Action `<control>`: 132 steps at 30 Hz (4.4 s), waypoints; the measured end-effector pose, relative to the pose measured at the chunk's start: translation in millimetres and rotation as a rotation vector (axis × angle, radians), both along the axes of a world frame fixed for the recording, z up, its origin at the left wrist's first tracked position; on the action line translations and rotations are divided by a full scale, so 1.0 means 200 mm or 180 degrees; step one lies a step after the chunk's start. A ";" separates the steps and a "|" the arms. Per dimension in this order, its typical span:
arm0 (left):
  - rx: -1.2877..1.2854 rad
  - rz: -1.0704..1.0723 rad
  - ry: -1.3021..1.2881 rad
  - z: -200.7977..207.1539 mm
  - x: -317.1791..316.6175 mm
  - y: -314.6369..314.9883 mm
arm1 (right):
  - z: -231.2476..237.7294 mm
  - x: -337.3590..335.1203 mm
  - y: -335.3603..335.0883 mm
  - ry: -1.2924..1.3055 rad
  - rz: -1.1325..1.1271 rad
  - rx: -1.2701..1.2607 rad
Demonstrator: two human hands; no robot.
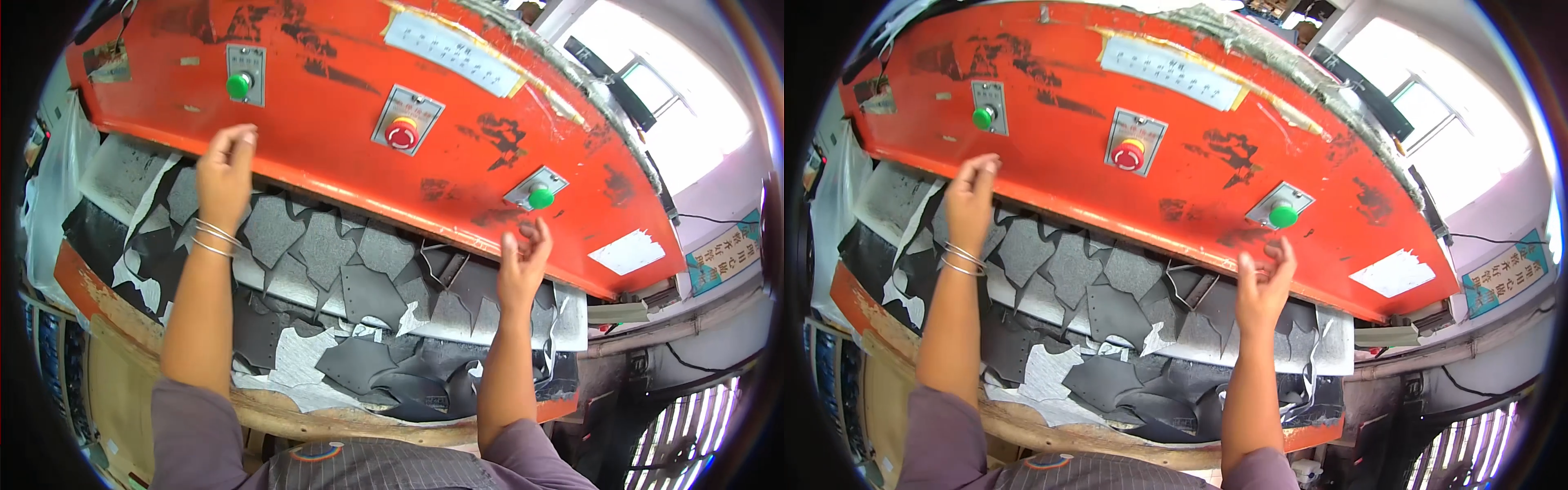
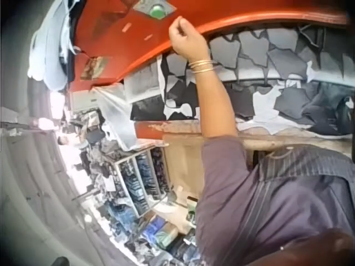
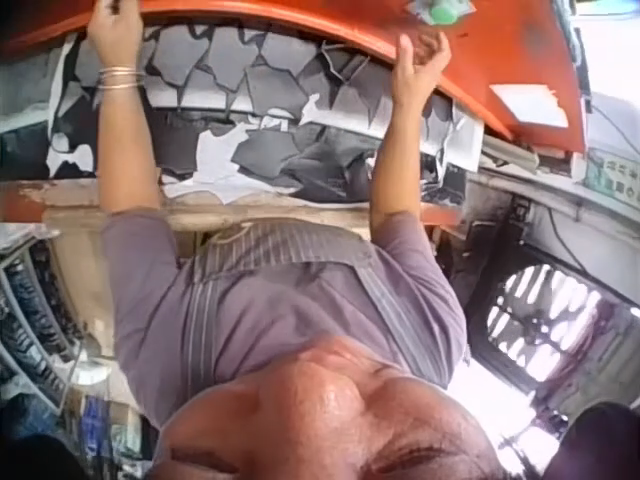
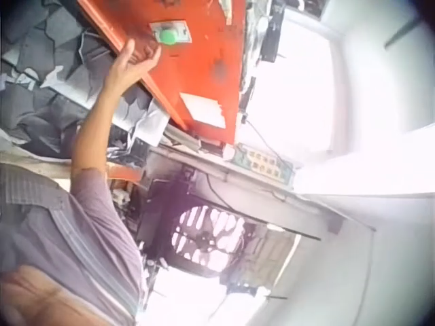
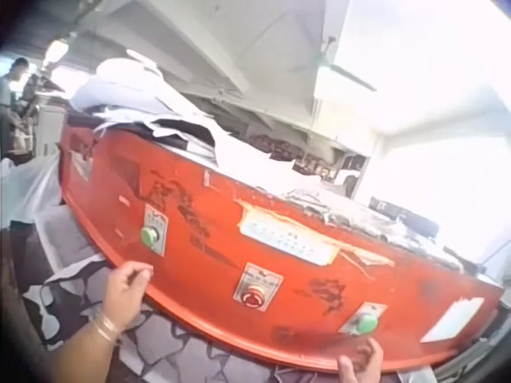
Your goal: Using a hydraulic press with a metal die to cut out shoe upper patterns from a sheet of black leather.
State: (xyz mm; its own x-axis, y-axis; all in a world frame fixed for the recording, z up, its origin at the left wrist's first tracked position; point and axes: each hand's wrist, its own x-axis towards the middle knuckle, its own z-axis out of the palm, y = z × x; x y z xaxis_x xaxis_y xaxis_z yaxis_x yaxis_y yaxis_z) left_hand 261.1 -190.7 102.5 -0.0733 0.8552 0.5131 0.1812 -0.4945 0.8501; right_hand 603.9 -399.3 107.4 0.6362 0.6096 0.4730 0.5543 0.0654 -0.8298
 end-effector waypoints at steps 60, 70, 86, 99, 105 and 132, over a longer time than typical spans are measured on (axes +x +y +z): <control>-0.2252 -0.3701 -0.0827 -0.30 1.27 -1.02 | -0.02 0.35 -0.44 0.2105 0.2679 -0.0783; -0.1896 -0.3373 0.2656 0.00 0.54 -0.76 | 0.07 0.77 -0.17 -0.2811 0.2512 -0.1741; -0.0455 -0.1291 0.2288 -0.56 1.36 -0.25 | -0.39 0.84 0.46 -0.2413 0.1749 -0.0803; -0.0182 -0.1123 0.2636 -0.59 1.40 -0.25 | -0.53 0.55 0.42 -0.1282 0.0307 -0.1797; -0.0100 -0.0997 0.2892 -0.57 1.42 -0.23 | -0.50 0.54 0.44 -0.1340 0.0184 -0.1824; 0.0608 0.0420 0.1361 0.52 0.14 0.49 | 0.59 0.25 0.43 -0.0697 -0.0234 -0.0519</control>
State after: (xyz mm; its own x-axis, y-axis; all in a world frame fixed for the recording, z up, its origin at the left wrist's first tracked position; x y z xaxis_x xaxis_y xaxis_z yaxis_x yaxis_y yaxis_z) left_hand 289.0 -92.6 206.8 0.0769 0.7405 0.6677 0.5660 -0.5837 0.5821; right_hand 653.0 -313.5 226.3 0.5749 0.6450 0.5035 0.7199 -0.1062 -0.6859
